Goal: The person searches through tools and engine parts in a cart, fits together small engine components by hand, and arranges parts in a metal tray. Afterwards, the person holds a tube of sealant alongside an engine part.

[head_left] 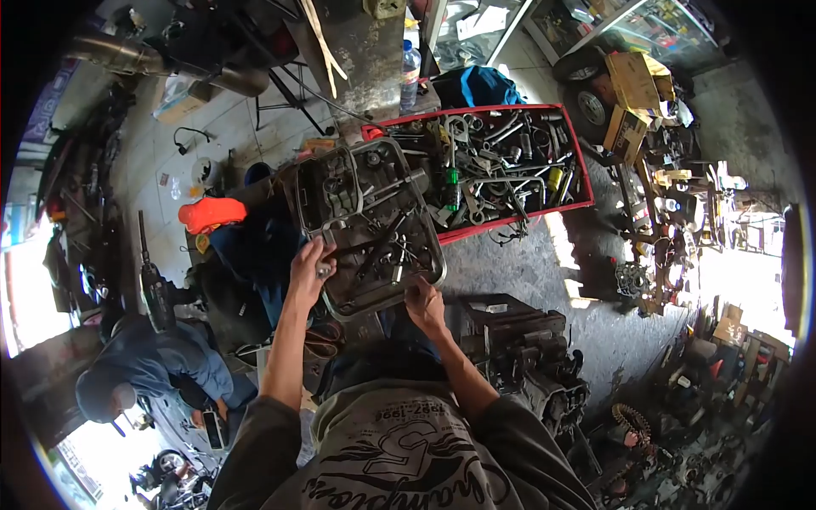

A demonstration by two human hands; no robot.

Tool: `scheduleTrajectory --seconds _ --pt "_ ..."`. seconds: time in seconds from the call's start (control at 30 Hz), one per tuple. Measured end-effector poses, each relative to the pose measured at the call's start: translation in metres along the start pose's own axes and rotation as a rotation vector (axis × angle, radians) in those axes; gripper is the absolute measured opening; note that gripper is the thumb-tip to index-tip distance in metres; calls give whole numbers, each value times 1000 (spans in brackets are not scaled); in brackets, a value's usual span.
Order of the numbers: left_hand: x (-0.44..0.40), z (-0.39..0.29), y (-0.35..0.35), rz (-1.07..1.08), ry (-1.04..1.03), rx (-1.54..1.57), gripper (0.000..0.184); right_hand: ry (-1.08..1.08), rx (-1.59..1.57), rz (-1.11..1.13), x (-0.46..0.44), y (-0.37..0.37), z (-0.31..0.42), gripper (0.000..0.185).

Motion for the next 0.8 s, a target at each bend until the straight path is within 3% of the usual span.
scheduleTrajectory --seconds 0.07,0.1,0.13,0.2,0.23,0.27,0.33,0.37,0.4,0.47,0.5,0.53,0.6,0.63,0.7,0.73,0.77,0.8 --pt "31 -18 12 -83 -256 -545 31 -14 -42 -5 12 -5 -13 23" --pt "44 -27 23 -148 -354 -713 54 -29 -82 -4 18 -7 -19 21" --pt "49 -31 31 -137 -357 -713 54 -28 -82 -15 25 -5 -19 21" --pt "75 -59 26 -360 -1002 -1588 71 -66 -163 -30 40 -3 -23 17" --pt "72 -58 36 -416 -774 -1575 83 -64 -161 -36 44 -4 -26 17" --pt "71 -60 39 -413 -777 -1571 83 -43 -163 -35 48 -4 -27 16" --pt "55 -51 58 -356 -435 -1762 85 -18 -161 -41 55 -5 -33 16" --pt "49 -47 68 -334 -533 -1801 63 -51 -229 20 58 -8 -36 18" --pt "44 -45 78 -332 -537 -1795 63 -84 -299 83 61 -10 -38 21" --pt "36 -45 98 -440 -365 -1760 41 -83 -405 117 65 -7 -39 24" --pt "43 -50 99 -454 -523 -1732 28 -87 -516 157 66 -6 -39 26" --pt "44 -50 113 -458 -529 -1731 28 -81 -518 158 68 -5 -39 26" --pt "59 -63 124 -325 -1152 -1491 12 -121 -807 128 70 -2 -42 27" --pt "70 -71 128 -268 -1203 -1368 15 -156 -792 140 73 2 -31 23" --pt "94 -84 141 -214 -921 -1121 17 -160 -756 140 81 8 2 21" --pt "111 -92 146 -197 -911 -1073 10 -167 -716 145 79 9 15 19" --pt "140 -107 132 -138 -1013 -1104 6 -250 -580 350 73 -3 14 28" --pt "170 -119 111 -115 -1010 -1033 6 -37 -845 391 79 -16 29 40"
Point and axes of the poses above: each hand's wrist, its own x-axis away from the middle knuckle, its own y-axis out of the back of the hand, z = x × y, the point moved 5 cm from there along -x, towards the middle knuckle, and after that the axes turned 6 degrees about -y, right-handed, at the moved point
